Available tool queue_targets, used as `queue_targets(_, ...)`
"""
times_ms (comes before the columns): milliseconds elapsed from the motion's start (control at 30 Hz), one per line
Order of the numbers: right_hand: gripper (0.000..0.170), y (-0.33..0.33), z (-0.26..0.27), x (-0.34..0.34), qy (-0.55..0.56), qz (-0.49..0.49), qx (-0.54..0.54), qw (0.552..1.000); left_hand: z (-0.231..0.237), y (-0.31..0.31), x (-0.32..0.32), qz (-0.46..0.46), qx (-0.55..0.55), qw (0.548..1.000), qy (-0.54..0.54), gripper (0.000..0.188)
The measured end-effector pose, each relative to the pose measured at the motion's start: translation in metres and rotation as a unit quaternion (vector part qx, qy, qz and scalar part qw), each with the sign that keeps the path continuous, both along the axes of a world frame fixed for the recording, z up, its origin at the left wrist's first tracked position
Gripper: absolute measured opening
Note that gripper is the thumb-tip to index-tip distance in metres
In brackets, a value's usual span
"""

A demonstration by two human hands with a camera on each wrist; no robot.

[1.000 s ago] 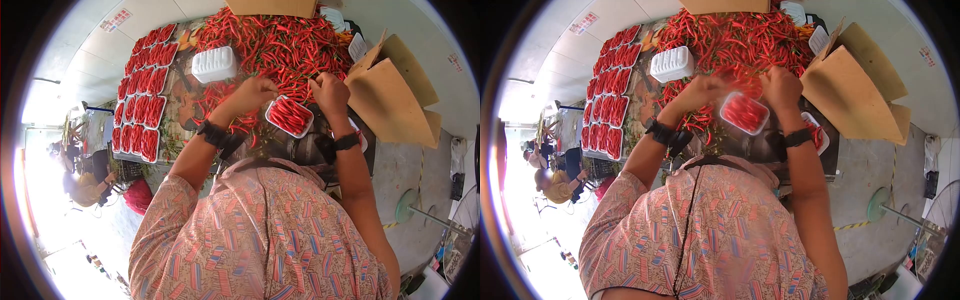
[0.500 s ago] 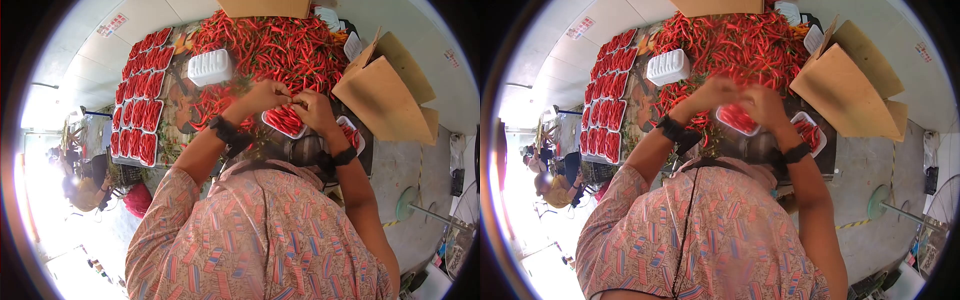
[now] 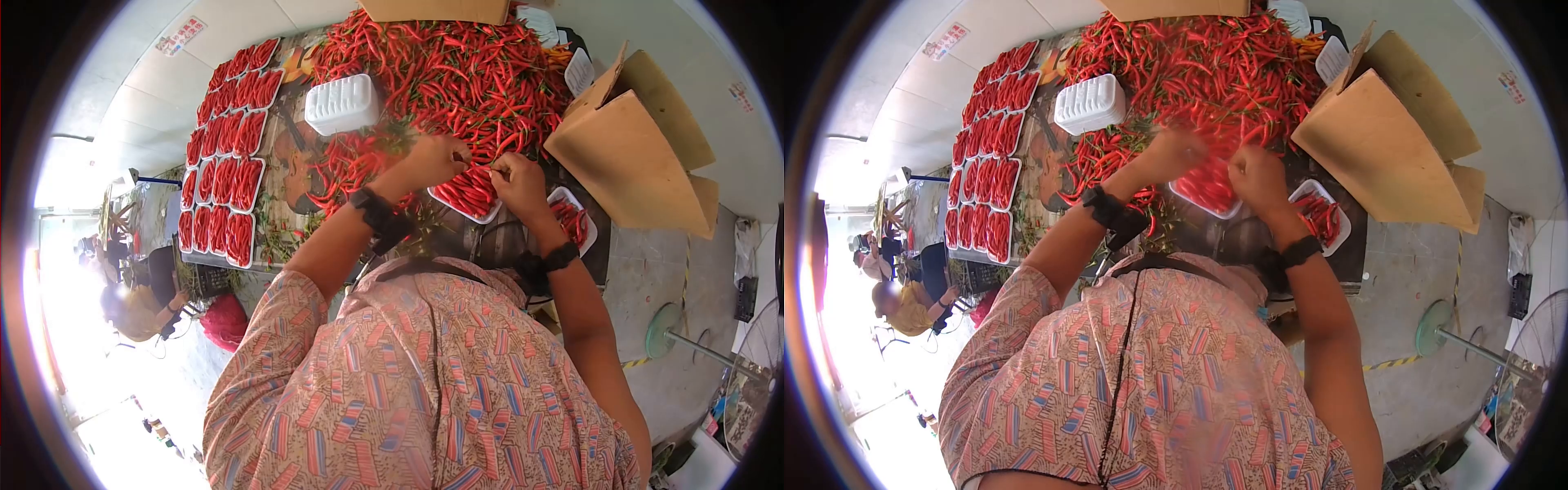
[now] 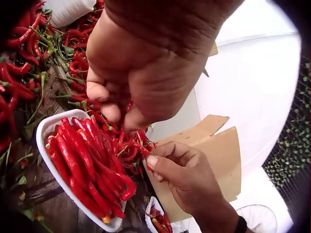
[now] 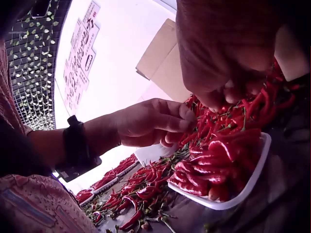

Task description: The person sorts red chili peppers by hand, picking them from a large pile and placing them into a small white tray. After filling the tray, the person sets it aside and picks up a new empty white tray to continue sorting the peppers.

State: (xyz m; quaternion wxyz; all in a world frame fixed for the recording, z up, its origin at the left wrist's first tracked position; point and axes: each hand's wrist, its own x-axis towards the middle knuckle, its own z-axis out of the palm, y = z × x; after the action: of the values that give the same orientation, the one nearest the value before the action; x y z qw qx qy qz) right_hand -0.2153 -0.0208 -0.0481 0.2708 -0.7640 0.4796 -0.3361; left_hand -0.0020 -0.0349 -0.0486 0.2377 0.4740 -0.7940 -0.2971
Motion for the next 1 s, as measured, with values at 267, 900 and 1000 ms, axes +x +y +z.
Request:
queue_targets(267,0.008,0.002,-0.001,0.003,-0.007,0.012,-0.038,0.999,0.006,0.000,-0.014,-0.066,-0.100,0.993,-0.008,0.010)
queue_targets(900,0.010,0.002,-0.014,0.005,0.054,0.068,0.017,0.996,-0.009,0.001,0.003,-0.048,-0.111,0.992,-0.037,0.009)
queue_targets(1000,0.008,0.003,-0.013,0.006,0.036,0.063,0.029,0.997,-0.010,0.001,0.003,-0.066,-0.111,0.990,-0.058,0.009)
